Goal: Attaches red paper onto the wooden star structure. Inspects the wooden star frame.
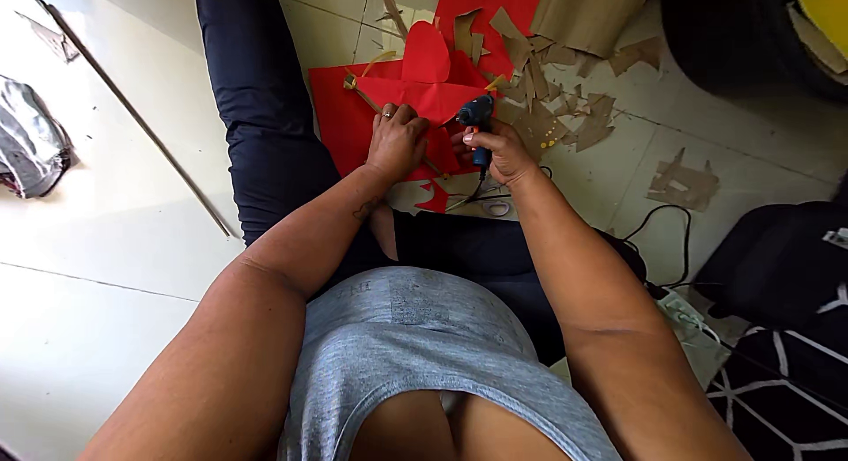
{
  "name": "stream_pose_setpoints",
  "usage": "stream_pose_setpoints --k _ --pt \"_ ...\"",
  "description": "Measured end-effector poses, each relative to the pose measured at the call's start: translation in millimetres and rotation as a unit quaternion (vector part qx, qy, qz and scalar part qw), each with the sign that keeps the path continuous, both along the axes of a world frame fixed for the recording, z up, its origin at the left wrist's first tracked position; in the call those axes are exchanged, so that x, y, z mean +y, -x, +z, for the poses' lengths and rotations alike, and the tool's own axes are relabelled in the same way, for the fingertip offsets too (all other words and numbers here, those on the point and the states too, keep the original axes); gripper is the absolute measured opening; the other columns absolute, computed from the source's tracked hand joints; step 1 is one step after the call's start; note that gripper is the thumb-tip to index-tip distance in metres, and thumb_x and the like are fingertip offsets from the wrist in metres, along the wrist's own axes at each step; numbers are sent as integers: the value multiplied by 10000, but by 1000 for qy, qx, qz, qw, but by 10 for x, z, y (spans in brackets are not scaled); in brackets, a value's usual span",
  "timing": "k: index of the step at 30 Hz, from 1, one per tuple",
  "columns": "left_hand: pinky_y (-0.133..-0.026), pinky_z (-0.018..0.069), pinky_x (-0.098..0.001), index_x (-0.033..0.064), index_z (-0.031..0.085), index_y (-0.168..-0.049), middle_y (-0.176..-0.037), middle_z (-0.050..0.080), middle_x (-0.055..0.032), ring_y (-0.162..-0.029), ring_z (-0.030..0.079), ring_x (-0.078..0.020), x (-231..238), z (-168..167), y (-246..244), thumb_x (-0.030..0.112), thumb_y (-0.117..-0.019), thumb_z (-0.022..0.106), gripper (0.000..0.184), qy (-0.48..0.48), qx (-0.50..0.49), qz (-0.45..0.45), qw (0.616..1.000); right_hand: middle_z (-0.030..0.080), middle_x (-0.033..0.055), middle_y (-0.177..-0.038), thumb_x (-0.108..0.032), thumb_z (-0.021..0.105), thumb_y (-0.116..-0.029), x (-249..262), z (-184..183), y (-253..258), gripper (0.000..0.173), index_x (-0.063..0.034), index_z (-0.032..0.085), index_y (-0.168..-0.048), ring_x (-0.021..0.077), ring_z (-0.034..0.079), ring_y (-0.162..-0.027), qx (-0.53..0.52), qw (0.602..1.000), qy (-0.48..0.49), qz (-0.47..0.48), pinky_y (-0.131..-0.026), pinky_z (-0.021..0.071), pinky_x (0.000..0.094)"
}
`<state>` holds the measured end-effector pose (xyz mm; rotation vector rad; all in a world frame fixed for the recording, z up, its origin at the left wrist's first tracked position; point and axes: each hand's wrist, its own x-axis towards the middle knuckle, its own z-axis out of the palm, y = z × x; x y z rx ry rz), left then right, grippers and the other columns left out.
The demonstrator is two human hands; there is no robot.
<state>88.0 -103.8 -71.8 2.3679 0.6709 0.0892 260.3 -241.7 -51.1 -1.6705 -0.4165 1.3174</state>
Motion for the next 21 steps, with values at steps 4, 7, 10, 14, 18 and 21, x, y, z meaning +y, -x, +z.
stream_pose_setpoints --k 4,7,10,14,18,21 --pt "-1018 404 -563 136 708 -1282 -1242 636 -176 -1223 534 -402 -6 4 -27 202 -949 670 342 16 3 -11 1000 714 70 -1023 -96 561 -935 -7 -9 6 257 -20 577 -1180 136 702 -904 9 1000 -25 8 -798 584 302" --pt "-1037 377 -585 164 711 -1288 -1275 618 -177 -1246 514 -412 -9 -7 -31 195 -960 662 334 16 -5 -27 999 690 54 -1024 -94 583 -909 -20 -38 11 274 -25 578 -1174 133 688 -923 22 999 -34 23 -822 582 314" --pt "-1043 375 -578 148 746 -1194 -1269 624 -173 -1250 513 -410 4 -19 -30 203 -969 658 248 17 -16 -32 999 700 37 -1003 -96 580 -908 -28 -48 20 253 -42 583 -1155 122 694 -912 30 998 -42 25 -814 586 305" --pt "-1039 378 -572 146 762 -1097 -1239 639 -155 -1242 524 -396 11 -14 -26 193 -961 656 179 11 -19 -28 999 715 51 -950 -84 570 -952 -29 -5 -1 205 -20 573 -1146 130 708 -825 -17 1000 -18 -15 -755 598 306" --pt "-1059 363 -568 130 766 -1090 -1211 657 -153 -1218 550 -376 23 11 11 175 -954 659 179 16 -21 -21 999 687 172 -1068 -170 746 -900 -27 125 -63 438 42 597 -1254 236 689 -932 -274 956 101 6 -863 569 436" --pt "-1045 376 -561 126 774 -1082 -1176 676 -147 -1184 578 -364 33 0 25 190 -961 659 179 11 -29 -17 999 680 269 -1144 -222 727 -916 -27 273 -32 511 79 562 -1294 406 668 -1100 -414 889 178 83 -954 499 603"
